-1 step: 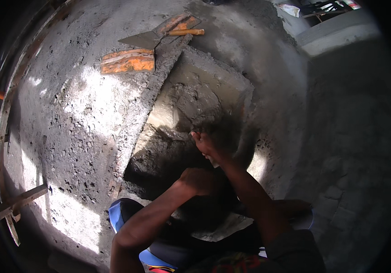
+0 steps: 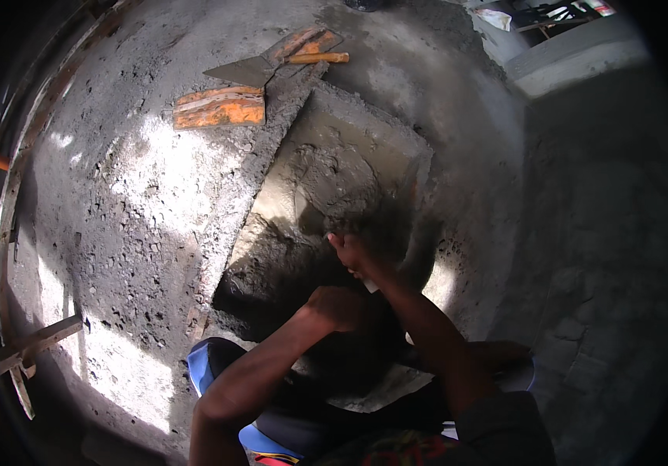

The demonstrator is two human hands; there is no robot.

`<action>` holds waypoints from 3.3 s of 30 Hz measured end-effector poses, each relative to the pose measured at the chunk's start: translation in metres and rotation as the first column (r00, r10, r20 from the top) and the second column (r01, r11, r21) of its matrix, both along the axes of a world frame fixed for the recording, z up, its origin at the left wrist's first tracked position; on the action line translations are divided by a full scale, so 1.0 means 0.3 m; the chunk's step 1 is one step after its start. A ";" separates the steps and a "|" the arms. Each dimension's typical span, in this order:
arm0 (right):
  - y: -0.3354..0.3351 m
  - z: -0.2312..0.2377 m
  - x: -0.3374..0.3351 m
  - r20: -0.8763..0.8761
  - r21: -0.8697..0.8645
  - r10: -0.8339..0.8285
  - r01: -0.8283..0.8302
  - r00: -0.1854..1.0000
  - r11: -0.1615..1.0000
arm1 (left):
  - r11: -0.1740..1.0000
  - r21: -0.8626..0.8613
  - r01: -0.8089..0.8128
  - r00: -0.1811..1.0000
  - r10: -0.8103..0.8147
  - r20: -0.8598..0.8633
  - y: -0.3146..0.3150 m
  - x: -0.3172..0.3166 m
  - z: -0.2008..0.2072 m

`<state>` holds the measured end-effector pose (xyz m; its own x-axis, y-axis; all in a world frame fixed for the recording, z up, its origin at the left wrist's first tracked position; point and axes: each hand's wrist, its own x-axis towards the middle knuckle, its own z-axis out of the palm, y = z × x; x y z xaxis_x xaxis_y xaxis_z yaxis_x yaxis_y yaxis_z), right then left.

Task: The person smooths wet concrete in a rectangular recess on the floor using a trowel and a float. They repeatedly level and finish the surface, occasionally switching tools and adjusting their stance. Another person is visible nearby but does not assist.

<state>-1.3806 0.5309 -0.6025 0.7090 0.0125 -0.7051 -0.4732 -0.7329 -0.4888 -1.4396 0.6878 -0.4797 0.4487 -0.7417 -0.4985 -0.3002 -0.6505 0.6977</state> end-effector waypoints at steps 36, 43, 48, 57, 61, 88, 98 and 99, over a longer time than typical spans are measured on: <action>0.019 -0.084 0.331 0.224 -0.331 0.228 -0.146 0.948 0.932 | 0.994 0.099 -0.054 0.998 0.057 -0.029 0.029 -0.009 -0.020; -0.232 0.096 0.235 0.330 -0.413 0.510 -0.364 0.794 0.835 | 0.990 0.128 -0.059 0.998 0.062 -0.020 0.014 0.002 -0.045; -0.022 0.091 0.431 0.289 -0.438 0.389 -0.241 0.875 0.866 | 0.987 0.158 -0.040 0.999 0.042 -0.012 -0.017 -0.018 -0.076; -0.119 -0.079 0.197 0.319 -0.372 0.366 -0.240 0.874 0.897 | 0.996 0.008 -0.094 0.996 0.094 0.002 -0.009 -0.003 -0.090; -0.278 0.108 0.234 0.105 -0.333 0.291 -0.242 0.951 0.911 | 0.991 0.094 -0.095 0.995 0.093 0.022 -0.002 -0.004 -0.094; -0.244 0.100 0.508 0.077 -0.235 -0.036 0.054 0.996 0.971 | 0.993 0.046 -0.104 0.994 0.104 0.020 0.031 -0.068 -0.048; -0.055 -0.126 0.341 0.190 -0.145 -0.010 0.038 0.982 0.989 | 0.991 0.125 -0.055 0.997 0.062 -0.050 0.056 -0.018 0.003; -0.052 -0.107 0.290 0.121 -0.206 0.011 0.014 0.993 0.978 | 0.993 0.110 -0.037 0.998 0.042 -0.040 0.047 -0.013 -0.004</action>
